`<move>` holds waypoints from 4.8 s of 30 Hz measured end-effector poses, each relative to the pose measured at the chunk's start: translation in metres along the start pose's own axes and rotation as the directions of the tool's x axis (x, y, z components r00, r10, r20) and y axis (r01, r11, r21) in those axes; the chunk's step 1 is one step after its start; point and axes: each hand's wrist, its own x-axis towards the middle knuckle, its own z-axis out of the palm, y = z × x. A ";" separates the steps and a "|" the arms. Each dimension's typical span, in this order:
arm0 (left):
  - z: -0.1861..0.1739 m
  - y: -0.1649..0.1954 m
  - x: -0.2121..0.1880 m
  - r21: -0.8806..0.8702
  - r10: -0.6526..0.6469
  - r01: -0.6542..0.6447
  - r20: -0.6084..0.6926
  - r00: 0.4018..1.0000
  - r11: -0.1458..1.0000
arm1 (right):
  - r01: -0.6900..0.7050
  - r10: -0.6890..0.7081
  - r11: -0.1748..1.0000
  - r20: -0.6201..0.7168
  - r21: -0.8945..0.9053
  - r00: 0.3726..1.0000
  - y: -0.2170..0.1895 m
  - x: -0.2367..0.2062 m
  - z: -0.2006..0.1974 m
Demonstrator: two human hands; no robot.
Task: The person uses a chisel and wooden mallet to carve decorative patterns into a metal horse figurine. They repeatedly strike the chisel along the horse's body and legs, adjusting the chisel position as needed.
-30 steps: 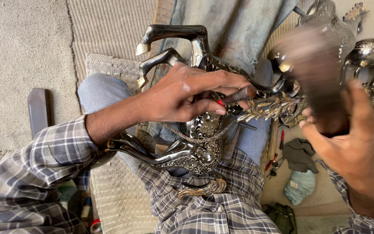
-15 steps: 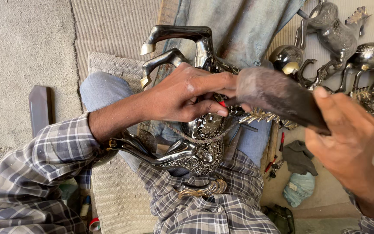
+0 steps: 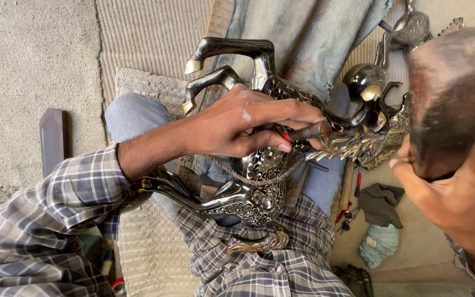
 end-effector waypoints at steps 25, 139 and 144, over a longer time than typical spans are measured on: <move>0.001 0.002 0.002 -0.011 -0.002 0.002 -0.039 0.999 1.000 | 0.115 -0.108 0.958 0.041 -0.262 0.993 0.022 -0.010 0.003; -0.006 0.013 0.014 -0.081 -0.031 0.035 0.058 0.998 0.996 | 0.128 -0.145 0.951 -0.041 -0.280 0.989 0.021 -0.031 0.019; 0.002 0.014 0.021 0.048 -0.075 0.075 -0.007 0.997 0.996 | -0.132 0.170 0.969 -0.174 0.210 0.970 0.025 -0.064 0.054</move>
